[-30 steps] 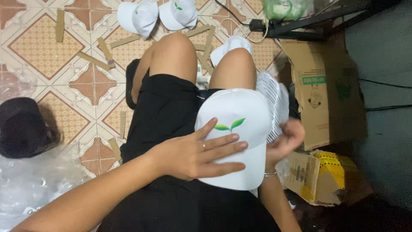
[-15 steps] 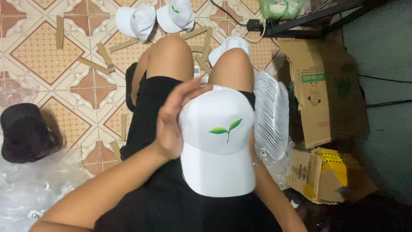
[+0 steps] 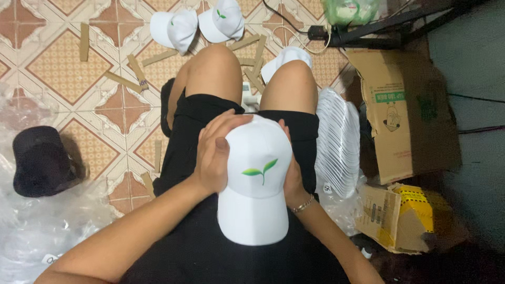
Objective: The person cleans white baseball caps by stuffing them with a plush toy, wiping the exterior with a cloth, spraying them with a can, and drying them with a hair dryer. The person handles multiple caps one at a time and places them on the floor after each cycle.
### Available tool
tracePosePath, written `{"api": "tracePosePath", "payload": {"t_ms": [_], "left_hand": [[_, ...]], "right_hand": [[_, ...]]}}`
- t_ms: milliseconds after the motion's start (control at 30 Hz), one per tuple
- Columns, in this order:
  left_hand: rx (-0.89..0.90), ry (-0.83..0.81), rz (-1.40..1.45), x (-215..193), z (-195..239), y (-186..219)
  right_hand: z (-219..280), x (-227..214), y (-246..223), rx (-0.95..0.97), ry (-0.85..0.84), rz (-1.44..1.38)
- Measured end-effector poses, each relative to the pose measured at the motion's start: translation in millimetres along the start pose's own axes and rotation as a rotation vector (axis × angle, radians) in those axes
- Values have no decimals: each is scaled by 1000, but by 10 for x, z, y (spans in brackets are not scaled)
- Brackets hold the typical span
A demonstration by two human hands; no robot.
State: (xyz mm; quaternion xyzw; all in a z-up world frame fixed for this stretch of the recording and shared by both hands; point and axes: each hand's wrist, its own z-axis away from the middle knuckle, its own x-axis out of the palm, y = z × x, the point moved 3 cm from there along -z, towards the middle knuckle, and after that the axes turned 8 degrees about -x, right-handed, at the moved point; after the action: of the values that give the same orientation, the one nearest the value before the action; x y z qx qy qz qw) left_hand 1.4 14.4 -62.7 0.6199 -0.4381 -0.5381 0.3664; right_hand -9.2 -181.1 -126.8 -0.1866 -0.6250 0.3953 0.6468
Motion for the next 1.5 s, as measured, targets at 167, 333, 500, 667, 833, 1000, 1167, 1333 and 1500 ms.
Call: {"api": "tracePosePath", "payload": {"t_ms": [167,333,500,667,833,1000,1167,1333,1500], "left_hand": [[-6,-20,82,-20,-41,-26],[-113,-8,16,45,-16,56],[-303,-254,787,-25,-79,67],[-40,-277,404,-112,-93,-29],[-384,-76,140,-78,-152,-300],[-129,5,-133,-111,-309,-259],[-160,-221,337,-20,-905,-254],[-272,-328,755,220,-1047,-450],[-365,-269,830,183,-900,-587]], "right_hand": [[-33,-71,41,-24,-57,77],[86,-190,75,-78,15,249],[90,-244,-314,-165,-113,815],[-182,-220,-427,-60,117,1380],[48,284,-536,-921,144,1340],[28,744,-457,-894,-513,1715],[-287,934,-532,-844,-510,1717],[-637,670,-637,-629,-271,1639],[-861,524,-553,-452,-293,1733]]}}
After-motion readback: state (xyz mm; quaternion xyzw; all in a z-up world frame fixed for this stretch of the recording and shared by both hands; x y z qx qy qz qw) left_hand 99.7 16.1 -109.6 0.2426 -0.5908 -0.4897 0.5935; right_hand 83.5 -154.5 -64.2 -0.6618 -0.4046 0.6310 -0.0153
